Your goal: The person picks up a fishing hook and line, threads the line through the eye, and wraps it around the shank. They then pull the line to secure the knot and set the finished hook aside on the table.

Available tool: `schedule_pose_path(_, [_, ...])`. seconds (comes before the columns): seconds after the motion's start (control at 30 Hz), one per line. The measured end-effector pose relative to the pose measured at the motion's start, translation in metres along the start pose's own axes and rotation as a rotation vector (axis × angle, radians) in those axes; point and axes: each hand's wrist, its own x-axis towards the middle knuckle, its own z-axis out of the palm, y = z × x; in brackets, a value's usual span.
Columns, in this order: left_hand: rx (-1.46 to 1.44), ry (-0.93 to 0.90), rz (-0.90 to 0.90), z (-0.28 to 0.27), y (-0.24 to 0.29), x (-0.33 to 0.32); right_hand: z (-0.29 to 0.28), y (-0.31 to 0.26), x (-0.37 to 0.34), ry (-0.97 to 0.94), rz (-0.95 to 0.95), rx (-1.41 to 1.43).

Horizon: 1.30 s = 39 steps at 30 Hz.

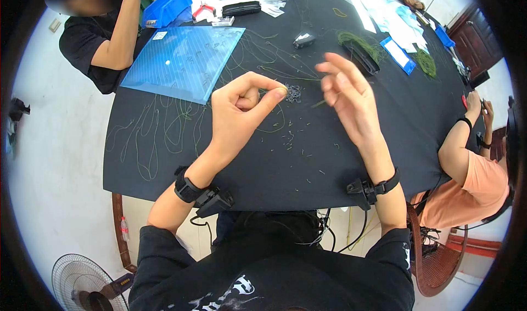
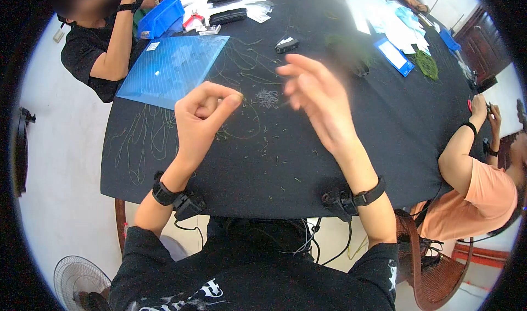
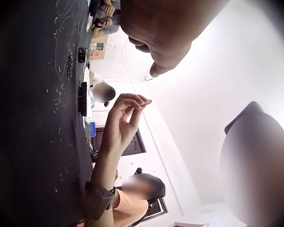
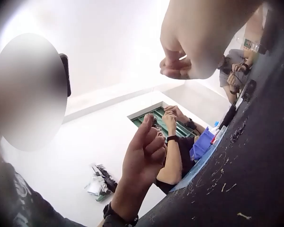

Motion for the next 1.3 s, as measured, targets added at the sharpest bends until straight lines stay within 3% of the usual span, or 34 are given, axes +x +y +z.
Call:
schedule_pose_path(0.03, [-0.006, -0.002, -0.004, 0.000, 0.001, -0.001, 0.006, -0.003, 0.000, -0.052, 0.051, -0.095])
schedule_pose_path(0.2, [-0.003, 0.032, 0.002, 0.001, -0.001, 0.001, 0.006, 0.009, -0.005, -0.524, 0.449, 0.262])
schedule_pose_path(0.23, [0.014, 0.039, 0.002, 0.000, -0.002, 0.002, 0.014, 0.003, -0.009, -0.459, 0.526, 0.235])
schedule_pose_path(0.33, [0.030, 0.053, 0.002, -0.001, -0.005, 0.004, 0.005, 0.020, -0.006, -0.624, 0.526, 0.343])
schedule_pose_path(0.37, [0.030, 0.056, 0.004, -0.002, -0.005, 0.005, 0.005, 0.020, -0.010, -0.525, 0.501, 0.266])
schedule_pose_path(0.5, [0.049, 0.047, -0.008, -0.002, -0.003, 0.005, -0.001, 0.020, -0.004, -0.340, 0.456, 0.523])
schedule_pose_path(0.63, [0.063, 0.025, 0.010, -0.003, -0.004, 0.006, -0.011, 0.017, 0.002, -0.058, 0.292, 0.624])
schedule_pose_path(0.67, [0.064, 0.021, 0.003, -0.003, -0.004, 0.006, -0.020, 0.019, 0.004, -0.119, 0.221, 0.730])
schedule_pose_path(0.73, [0.065, 0.019, 0.002, -0.003, -0.006, 0.006, -0.017, 0.015, 0.005, 0.118, 0.114, 0.789])
schedule_pose_path(0.77, [0.066, 0.018, 0.001, -0.003, -0.006, 0.006, -0.029, 0.022, 0.005, -0.007, 0.014, 0.855])
schedule_pose_path(0.87, [0.079, 0.029, -0.004, -0.003, -0.005, 0.006, -0.030, 0.016, 0.008, 0.247, -0.066, 0.811])
schedule_pose_path(0.9, [0.079, 0.029, -0.006, -0.004, -0.005, 0.006, -0.036, 0.020, 0.011, 0.134, -0.093, 0.863])
schedule_pose_path(1.1, [0.078, 0.034, -0.017, -0.003, -0.003, 0.007, -0.031, 0.013, 0.013, 0.320, -0.073, 0.737])
schedule_pose_path(1.3, [0.071, 0.029, -0.017, -0.004, -0.004, 0.006, -0.039, 0.019, 0.013, 0.345, -0.162, 0.648])
